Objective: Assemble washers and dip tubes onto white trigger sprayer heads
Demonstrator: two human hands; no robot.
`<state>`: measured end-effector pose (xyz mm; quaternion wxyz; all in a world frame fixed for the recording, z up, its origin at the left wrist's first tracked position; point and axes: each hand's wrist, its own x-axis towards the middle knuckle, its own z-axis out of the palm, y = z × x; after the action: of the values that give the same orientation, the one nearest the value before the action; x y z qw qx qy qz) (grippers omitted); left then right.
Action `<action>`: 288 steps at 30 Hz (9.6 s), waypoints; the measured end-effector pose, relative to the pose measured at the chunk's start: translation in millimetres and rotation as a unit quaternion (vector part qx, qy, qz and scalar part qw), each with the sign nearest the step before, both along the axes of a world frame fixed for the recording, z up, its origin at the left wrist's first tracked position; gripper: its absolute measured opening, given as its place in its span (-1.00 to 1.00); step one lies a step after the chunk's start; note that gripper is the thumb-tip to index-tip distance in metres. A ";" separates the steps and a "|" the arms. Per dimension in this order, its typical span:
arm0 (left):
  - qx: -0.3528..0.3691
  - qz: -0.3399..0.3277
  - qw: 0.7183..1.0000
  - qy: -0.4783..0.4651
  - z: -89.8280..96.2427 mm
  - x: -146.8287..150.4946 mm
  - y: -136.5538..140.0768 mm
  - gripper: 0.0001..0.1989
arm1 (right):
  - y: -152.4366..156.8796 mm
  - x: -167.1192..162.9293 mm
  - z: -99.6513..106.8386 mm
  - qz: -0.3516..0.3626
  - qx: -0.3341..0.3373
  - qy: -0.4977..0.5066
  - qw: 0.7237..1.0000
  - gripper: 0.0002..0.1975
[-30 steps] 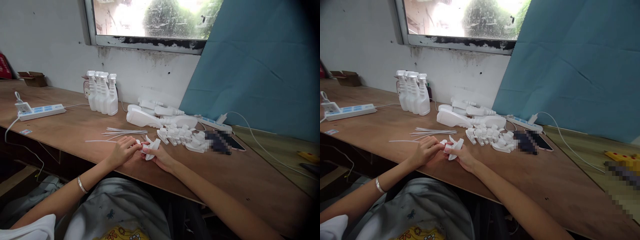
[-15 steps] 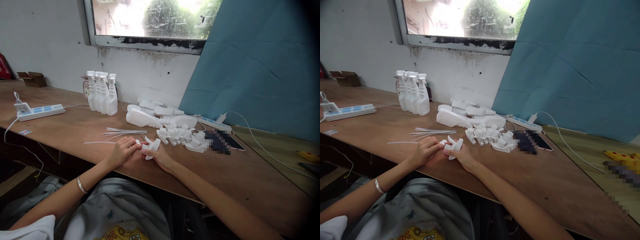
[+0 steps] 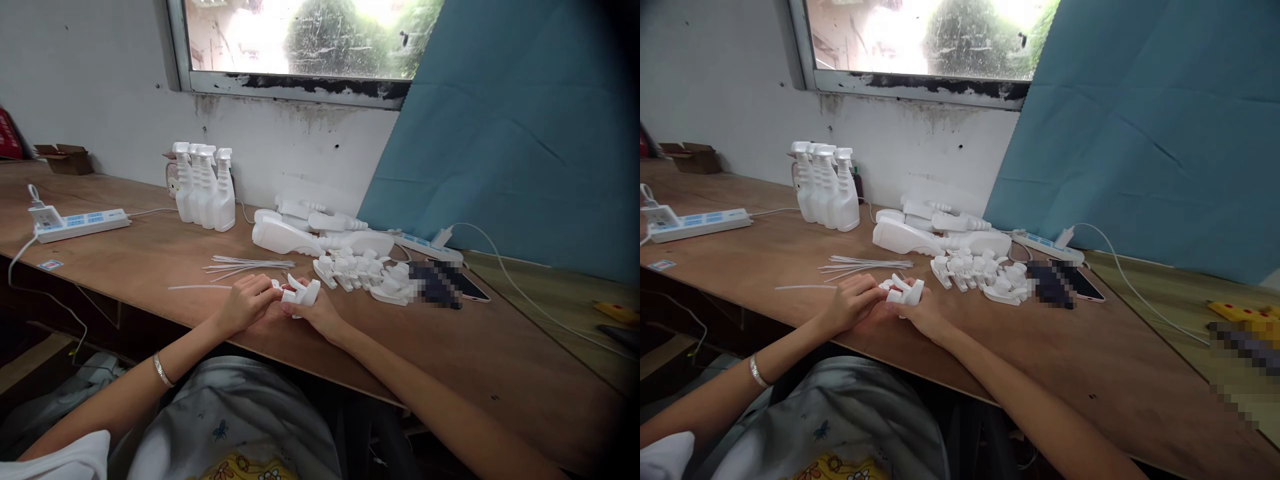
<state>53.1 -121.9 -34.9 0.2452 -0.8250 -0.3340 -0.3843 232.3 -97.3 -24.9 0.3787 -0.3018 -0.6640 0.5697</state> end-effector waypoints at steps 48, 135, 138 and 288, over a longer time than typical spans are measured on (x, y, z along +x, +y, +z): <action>-0.001 -0.032 0.999 -0.003 -1.3 -0.7 -0.5 -0.80 | 4.9 12.0 0.1 -0.068 0.740 -0.144 0.653 -0.82; -0.012 -0.018 1.000 0.018 3.4 0.8 2.8 -0.76 | 11.1 10.3 -10.0 -0.030 0.608 -0.194 0.769 -0.78; -0.035 -0.013 0.999 0.002 4.1 0.2 2.9 -0.73 | 10.1 9.8 -7.9 -0.031 0.624 -0.185 0.759 -0.77; -0.056 -0.097 0.993 0.028 -10.8 -2.9 3.6 -0.60 | 4.2 0.3 8.9 0.049 -0.203 0.010 0.978 -0.62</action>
<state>50.1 -118.3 -45.7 0.1691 -0.8766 -0.2660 -0.3635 232.6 -93.1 -16.0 0.2875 -0.3336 -0.5448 0.7136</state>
